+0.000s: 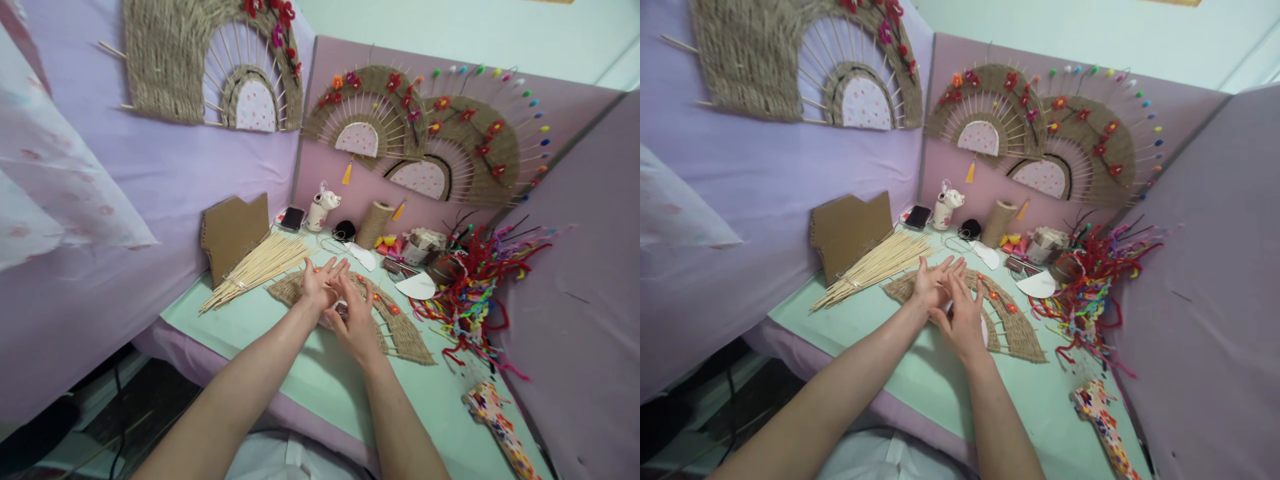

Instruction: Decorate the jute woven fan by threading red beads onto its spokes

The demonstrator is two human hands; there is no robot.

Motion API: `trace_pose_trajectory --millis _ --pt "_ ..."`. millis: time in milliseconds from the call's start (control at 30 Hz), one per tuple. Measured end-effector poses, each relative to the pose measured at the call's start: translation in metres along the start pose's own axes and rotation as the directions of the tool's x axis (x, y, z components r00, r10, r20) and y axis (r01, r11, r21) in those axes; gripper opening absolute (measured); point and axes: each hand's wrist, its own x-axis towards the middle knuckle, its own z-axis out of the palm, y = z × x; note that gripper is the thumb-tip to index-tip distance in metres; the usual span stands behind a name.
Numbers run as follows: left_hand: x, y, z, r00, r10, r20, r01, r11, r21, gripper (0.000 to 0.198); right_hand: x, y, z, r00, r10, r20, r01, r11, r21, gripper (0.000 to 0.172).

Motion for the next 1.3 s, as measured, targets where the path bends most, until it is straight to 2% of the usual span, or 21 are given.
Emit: trace_pose_trajectory --millis 100,200,367,633,800,900,1100,1300 --pt "-0.001 -0.001 0.001 1.0 -0.019 0.013 0.019 1.0 -0.014 0.08 0.0 0.002 0.001 1.0 0.021 -0.01 -0.021 1.0 -0.016 0.067" --pt "-0.002 -0.001 0.003 1.0 -0.023 0.02 0.024 0.999 -0.021 0.08 0.0 0.003 0.002 0.999 0.028 0.028 -0.027 0.999 -0.029 0.07" --pt "-0.001 0.005 0.004 0.999 0.039 0.0 -0.039 0.999 -0.02 0.078 0.0 -0.001 0.001 0.998 0.021 0.059 -0.019 0.999 -0.045 0.068" --pt "0.001 0.008 0.001 0.998 0.067 -0.006 -0.067 0.997 -0.048 0.073 0.0 0.001 0.0 0.997 0.045 -0.065 -0.044 0.999 0.015 0.065" --pt "0.001 0.011 0.003 0.997 0.07 -0.019 -0.071 0.997 -0.038 0.07 0.002 -0.002 0.001 0.993 0.07 0.091 -0.065 0.997 -0.05 0.067" --pt "0.0 0.017 0.004 0.993 0.113 -0.028 -0.113 0.993 -0.025 0.07 0.004 -0.007 0.0 0.991 0.064 0.115 -0.059 0.997 -0.05 0.063" --pt "-0.002 0.016 0.006 0.986 0.156 -0.052 -0.155 0.988 0.017 0.065 0.005 -0.01 0.001 0.997 0.072 0.002 -0.072 0.997 -0.002 0.044" --pt "0.0 0.002 0.005 0.992 0.129 0.003 -0.129 0.984 0.126 0.065 0.008 -0.006 0.003 0.962 0.261 -0.085 -0.244 0.955 0.171 0.035"
